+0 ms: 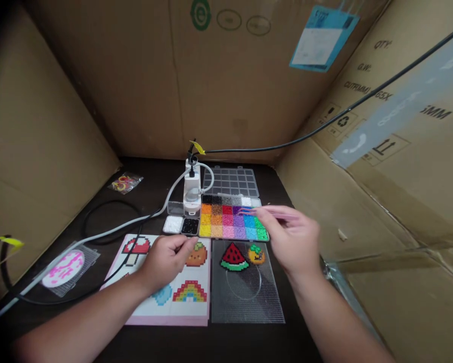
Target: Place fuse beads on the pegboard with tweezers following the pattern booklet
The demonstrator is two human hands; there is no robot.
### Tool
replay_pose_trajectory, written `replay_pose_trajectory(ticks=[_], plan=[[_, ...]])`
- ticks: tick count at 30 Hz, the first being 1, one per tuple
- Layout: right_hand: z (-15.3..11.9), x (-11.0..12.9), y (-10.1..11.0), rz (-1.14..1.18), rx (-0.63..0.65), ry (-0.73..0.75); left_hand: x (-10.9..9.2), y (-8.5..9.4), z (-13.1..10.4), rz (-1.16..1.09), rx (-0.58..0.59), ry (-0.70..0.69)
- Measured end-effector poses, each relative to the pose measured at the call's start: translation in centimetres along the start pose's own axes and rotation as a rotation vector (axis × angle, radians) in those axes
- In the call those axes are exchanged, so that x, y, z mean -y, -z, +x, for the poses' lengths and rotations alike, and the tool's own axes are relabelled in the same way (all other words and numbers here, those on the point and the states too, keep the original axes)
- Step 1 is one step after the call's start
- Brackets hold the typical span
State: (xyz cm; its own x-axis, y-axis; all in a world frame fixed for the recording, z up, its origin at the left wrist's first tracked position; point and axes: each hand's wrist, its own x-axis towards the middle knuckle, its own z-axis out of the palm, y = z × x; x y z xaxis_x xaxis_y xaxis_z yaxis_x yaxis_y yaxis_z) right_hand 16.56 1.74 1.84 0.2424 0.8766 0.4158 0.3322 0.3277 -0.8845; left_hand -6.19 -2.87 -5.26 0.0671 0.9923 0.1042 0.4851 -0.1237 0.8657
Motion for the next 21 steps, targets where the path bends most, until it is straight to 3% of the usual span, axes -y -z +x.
replay_pose_trajectory(ticks=[4,9,21], plan=[[0.9,-0.8,-3.5,-0.053,0.199,-0.029,0.2,-0.1,-0.1,-0.014,-0.015,-0.025],[0.2,-2.0,-6.0,-0.099,0.278,0.014,0.1,-0.2,0.1,-0.03,-0.028,-0.047],[-0.9,-3.3,-7.0,-0.117,0.36,-0.037,0.0,-0.3,0.2,-0.026,-0.019,-0.05]])
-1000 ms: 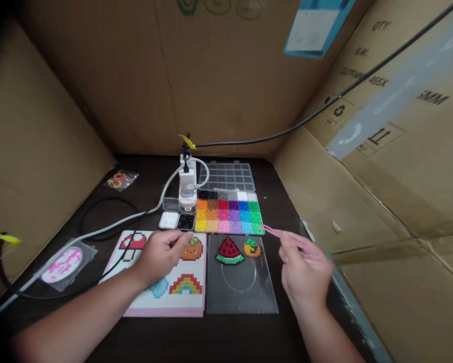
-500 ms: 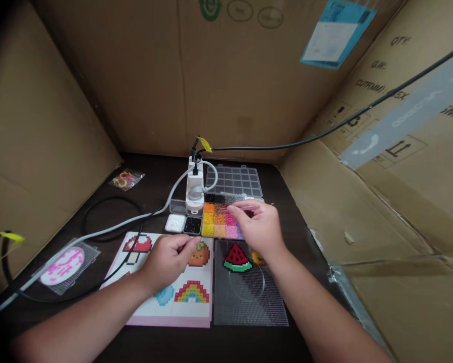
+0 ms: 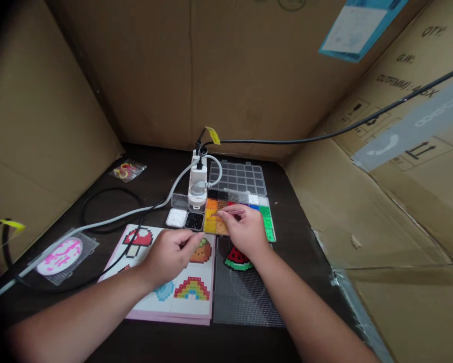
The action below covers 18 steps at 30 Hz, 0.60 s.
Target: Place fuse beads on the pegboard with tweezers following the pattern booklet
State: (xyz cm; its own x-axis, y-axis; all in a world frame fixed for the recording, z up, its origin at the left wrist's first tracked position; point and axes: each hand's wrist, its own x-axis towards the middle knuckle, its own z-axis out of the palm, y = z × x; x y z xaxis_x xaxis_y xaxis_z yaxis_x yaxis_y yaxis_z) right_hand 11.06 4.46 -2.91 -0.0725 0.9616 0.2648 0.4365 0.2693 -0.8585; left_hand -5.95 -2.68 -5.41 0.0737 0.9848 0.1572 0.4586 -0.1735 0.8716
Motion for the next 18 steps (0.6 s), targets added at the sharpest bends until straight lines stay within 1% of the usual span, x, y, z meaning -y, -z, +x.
replay_pose_trajectory(ticks=[6,12,18], plan=[[-0.02,-0.25,-0.07,0.0,0.001,0.03,-0.08,0.05,-0.04,0.003,-0.005,-0.001],[0.03,-0.19,-0.19,0.014,-0.005,0.007,-0.08,0.04,0.03,0.005,0.006,0.003],[-0.1,-0.24,0.01,0.057,-0.059,-0.058,-0.13,0.1,-0.03,0.0,0.014,0.029]])
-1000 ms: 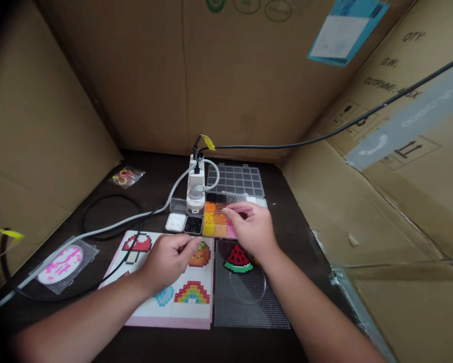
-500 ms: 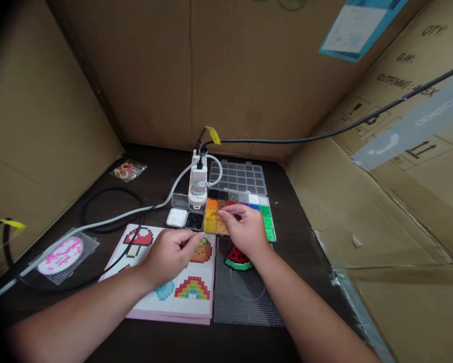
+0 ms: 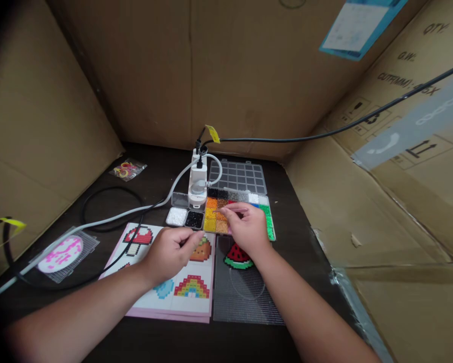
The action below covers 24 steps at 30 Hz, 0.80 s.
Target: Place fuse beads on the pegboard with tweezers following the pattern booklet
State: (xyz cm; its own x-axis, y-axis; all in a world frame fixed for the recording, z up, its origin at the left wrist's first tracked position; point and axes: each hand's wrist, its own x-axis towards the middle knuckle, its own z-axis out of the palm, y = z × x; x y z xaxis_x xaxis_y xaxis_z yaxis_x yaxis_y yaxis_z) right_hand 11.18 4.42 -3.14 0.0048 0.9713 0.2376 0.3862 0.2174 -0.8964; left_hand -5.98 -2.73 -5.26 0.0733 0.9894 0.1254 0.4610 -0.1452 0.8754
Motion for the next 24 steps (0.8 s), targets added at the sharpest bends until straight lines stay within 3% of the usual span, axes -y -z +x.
replay_pose_trajectory(ticks=[11,19,24], plan=[[0.08,0.33,-0.13,-0.03,0.052,-0.061,-0.12,0.12,-0.09,0.009,0.013,0.015],[0.07,0.48,-0.25,-0.041,0.0,-0.042,-0.14,-0.03,-0.02,0.002,0.009,0.014],[0.17,-0.01,-0.45,-0.037,0.045,-0.01,-0.18,-0.03,-0.12,-0.008,0.022,0.013]])
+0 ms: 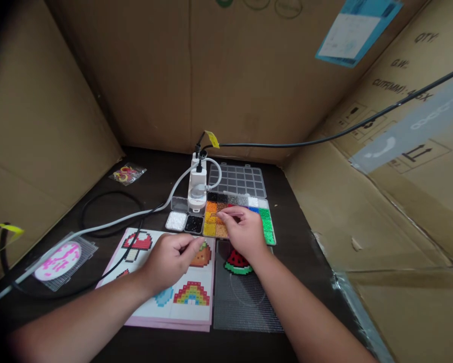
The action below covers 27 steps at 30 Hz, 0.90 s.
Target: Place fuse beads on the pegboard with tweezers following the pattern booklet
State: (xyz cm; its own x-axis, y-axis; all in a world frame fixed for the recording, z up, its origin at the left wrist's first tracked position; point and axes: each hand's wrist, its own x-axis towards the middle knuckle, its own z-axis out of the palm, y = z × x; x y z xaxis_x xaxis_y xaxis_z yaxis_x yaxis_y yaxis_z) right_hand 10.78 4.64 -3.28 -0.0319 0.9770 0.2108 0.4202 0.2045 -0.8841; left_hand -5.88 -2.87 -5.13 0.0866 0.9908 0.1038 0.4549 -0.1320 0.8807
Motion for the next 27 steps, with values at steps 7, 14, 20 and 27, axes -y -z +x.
replay_pose_trajectory(ticks=[7,14,20,27], plan=[[0.2,-0.64,-0.36,0.028,0.028,0.023,-0.08,-0.05,0.04,0.006,-0.013,-0.01],[0.21,-0.48,-0.27,0.006,0.009,0.009,-0.23,-0.02,-0.06,0.018,-0.016,-0.005],[0.17,-0.14,-0.22,0.029,-0.023,-0.004,-0.27,0.0,0.09,0.028,-0.006,0.005],[0.24,-0.41,-0.41,0.052,0.048,-0.023,-0.15,-0.03,0.02,0.013,0.003,0.007]])
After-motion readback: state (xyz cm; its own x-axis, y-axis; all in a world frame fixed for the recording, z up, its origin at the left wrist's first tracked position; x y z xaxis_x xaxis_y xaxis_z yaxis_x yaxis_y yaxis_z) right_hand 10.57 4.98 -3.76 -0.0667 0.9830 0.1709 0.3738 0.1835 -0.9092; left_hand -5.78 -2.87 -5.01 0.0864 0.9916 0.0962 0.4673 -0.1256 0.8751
